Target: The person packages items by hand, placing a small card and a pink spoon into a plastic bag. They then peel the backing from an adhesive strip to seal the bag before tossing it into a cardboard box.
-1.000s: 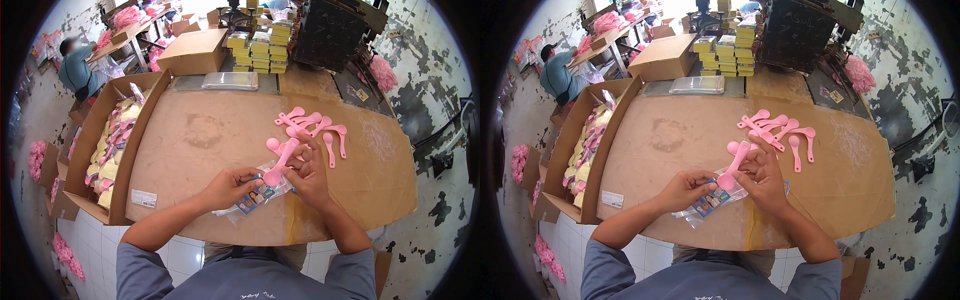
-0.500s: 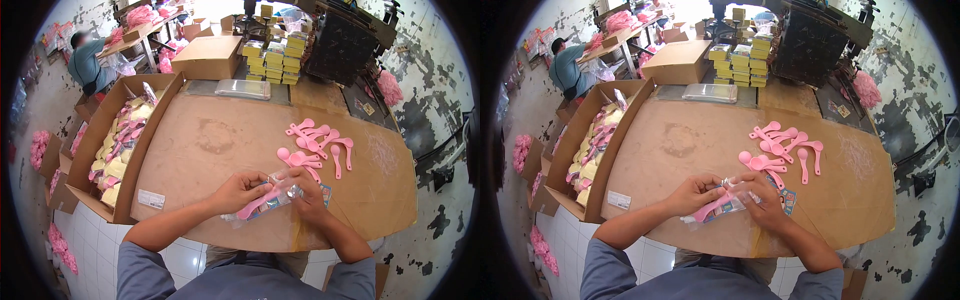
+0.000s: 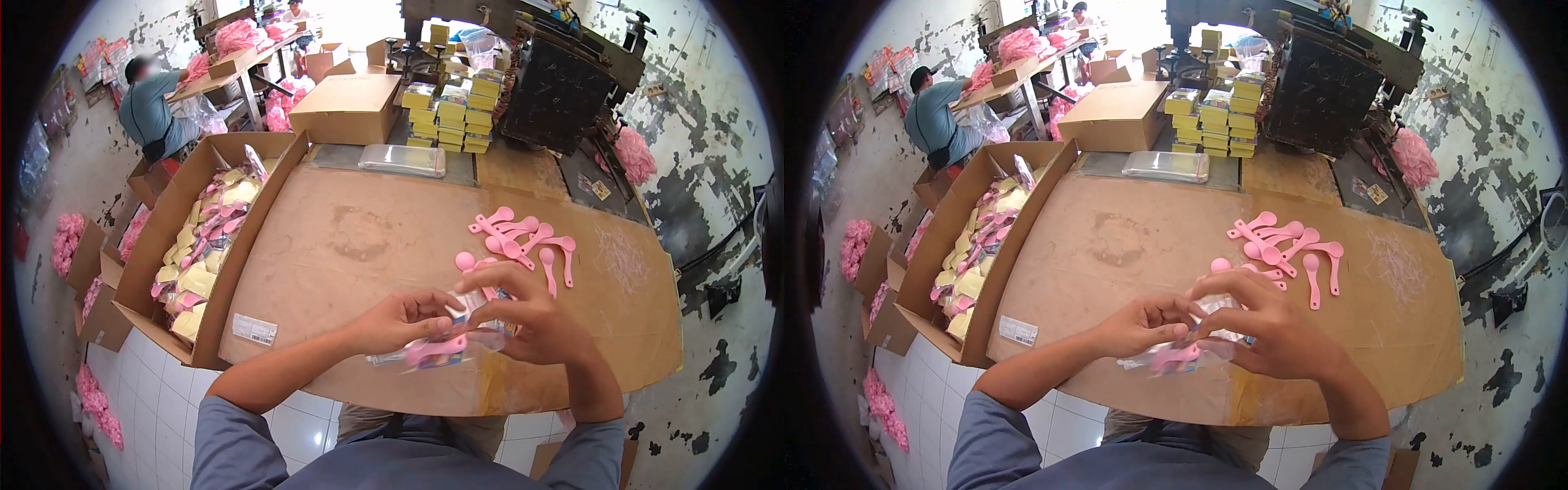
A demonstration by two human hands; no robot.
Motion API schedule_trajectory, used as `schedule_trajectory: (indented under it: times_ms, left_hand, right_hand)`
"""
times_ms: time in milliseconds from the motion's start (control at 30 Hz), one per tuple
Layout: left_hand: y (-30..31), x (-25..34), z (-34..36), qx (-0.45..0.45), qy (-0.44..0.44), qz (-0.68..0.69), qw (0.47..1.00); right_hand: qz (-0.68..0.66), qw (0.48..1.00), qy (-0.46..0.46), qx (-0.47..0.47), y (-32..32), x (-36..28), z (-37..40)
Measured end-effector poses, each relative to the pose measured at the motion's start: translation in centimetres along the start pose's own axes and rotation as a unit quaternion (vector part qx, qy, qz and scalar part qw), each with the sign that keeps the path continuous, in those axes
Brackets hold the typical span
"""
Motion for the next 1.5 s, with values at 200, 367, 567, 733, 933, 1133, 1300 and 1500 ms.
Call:
schedule_trajectory:
  times_ms: [200, 367, 567, 733, 933, 1133, 1300, 1500]
  left_hand:
    - [-0.9, 5.1, -1.3, 0.034, -0.143, -0.233, 0.961]
    - [-2.0, 11.6, -4.3, 0.023, -0.168, -0.376, 0.911]
    - [-1.0, 13.8, -8.2, 0.011, -0.045, -0.315, 0.948]
    - [0.5, 11.0, -9.1, -0.022, -0.087, -0.16, 0.983]
    - [0.7, 10.8, -8.8, 0.001, -0.09, -0.206, 0.974]
    - [1.5, 10.2, -9.0, 0.046, -0.062, -0.175, 0.982]
    - [1.5, 10.2, -8.9, 0.045, -0.061, -0.14, 0.987]
    - [0.3, 11.6, -8.2, 0.135, -0.058, -0.248, 0.958]
  right_hand:
    - [0.174, 0.984, -0.032, 0.009, 5.8, -1.2, -2.6]
    - [0.114, 0.986, -0.104, 0.067, 8.2, -0.3, -3.7]
    - [0.051, 0.985, -0.121, 0.109, 8.2, 1.2, -4.4]
    - [0.037, 0.982, -0.124, 0.14, 7.8, 3.2, -4.1]
    - [-0.022, 0.972, -0.134, 0.193, 7.4, 4.5, -4.4]
    - [0.017, 0.977, -0.1, 0.185, 7.1, 4.6, -4.8]
    - [0.022, 0.979, -0.087, 0.184, 6.8, 4.9, -4.9]
    - [0.075, 0.951, -0.074, 0.29, 6.2, 4.9, -5.3]
Point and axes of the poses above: each hand's wrist, its own z-axis away from the middle knuckle, its own y-axis out of the back of the hand, x = y × z, the point moved 1 cm from there along -z, towards the middle knuckle
